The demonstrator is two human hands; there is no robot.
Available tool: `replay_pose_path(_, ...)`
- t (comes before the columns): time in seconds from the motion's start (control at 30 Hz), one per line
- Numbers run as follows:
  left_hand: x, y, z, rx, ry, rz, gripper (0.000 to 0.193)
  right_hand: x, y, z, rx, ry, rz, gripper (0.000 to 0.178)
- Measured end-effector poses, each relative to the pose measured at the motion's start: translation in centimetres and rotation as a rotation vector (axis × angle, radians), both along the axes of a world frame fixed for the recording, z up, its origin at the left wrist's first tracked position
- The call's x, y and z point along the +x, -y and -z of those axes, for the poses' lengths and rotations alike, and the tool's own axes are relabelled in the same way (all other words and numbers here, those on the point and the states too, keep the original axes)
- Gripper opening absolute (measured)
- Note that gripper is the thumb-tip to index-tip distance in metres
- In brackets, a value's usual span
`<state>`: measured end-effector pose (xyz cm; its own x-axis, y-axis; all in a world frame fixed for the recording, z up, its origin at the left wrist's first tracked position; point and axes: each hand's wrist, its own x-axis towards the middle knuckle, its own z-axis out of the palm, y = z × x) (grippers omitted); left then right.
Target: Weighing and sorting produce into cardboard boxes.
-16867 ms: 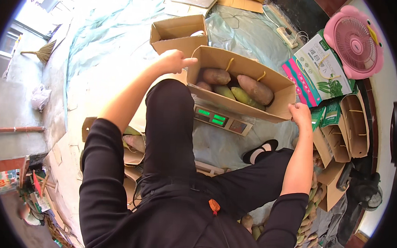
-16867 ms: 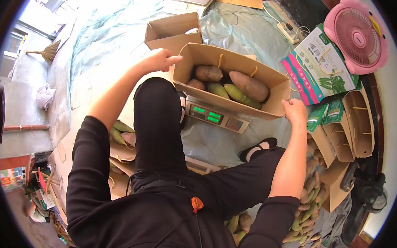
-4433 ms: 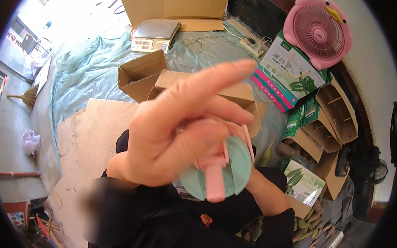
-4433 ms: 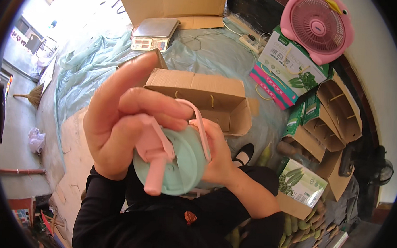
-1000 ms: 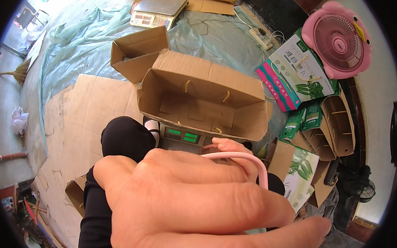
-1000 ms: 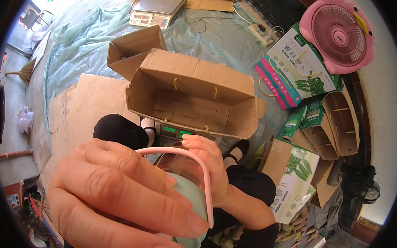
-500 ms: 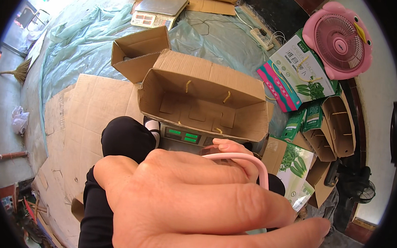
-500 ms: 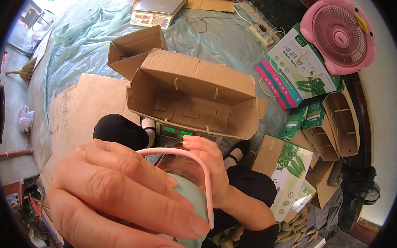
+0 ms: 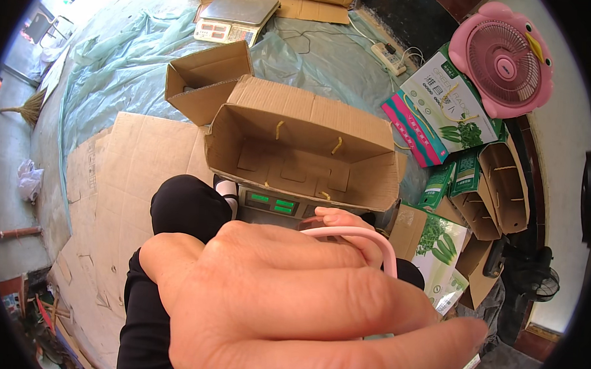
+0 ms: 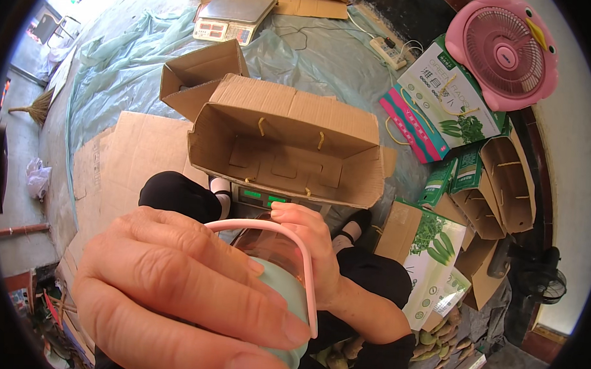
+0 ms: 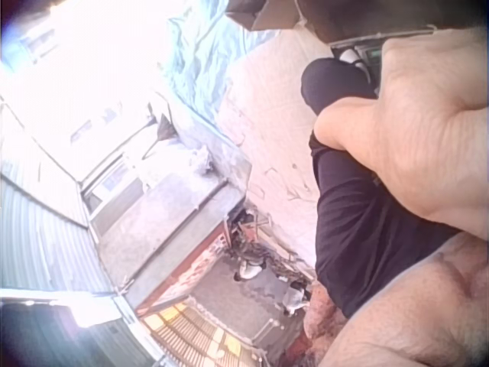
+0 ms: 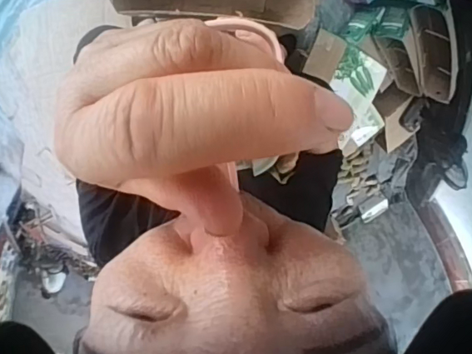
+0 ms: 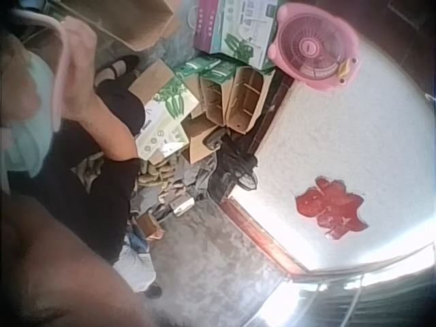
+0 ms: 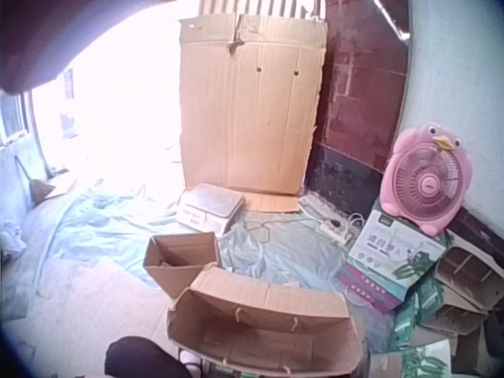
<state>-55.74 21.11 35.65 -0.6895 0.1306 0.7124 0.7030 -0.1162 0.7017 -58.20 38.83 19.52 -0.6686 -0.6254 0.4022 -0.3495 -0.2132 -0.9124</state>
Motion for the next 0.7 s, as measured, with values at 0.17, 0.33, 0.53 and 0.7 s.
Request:
replay_pose_path(0.17,-1.3,-0.8,-0.4,0.013,0.024,-0.052,0.043,0.1,-0.1,-1.0,0.087,0.118,0.02,0.057)
replay_pose_path(0.33,-2.0,-0.5,0.3,0.041,-0.002,-0.005,0.042,-0.6,0.7,-2.2,0.042,-0.158,0.098,0.056)
replay_pose_path(0.53,-2.5,1.1,1.1,-0.003,-0.046,0.118,0.044,-0.4,0.7,-0.4,0.053,-0.186,0.09,0.057)
replay_pose_path(0.7,-2.8,1.2,0.9,-0.082,-0.075,0.2,0.047,0.2,0.9,-0.2,-0.064,-0.106,0.104,0.067)
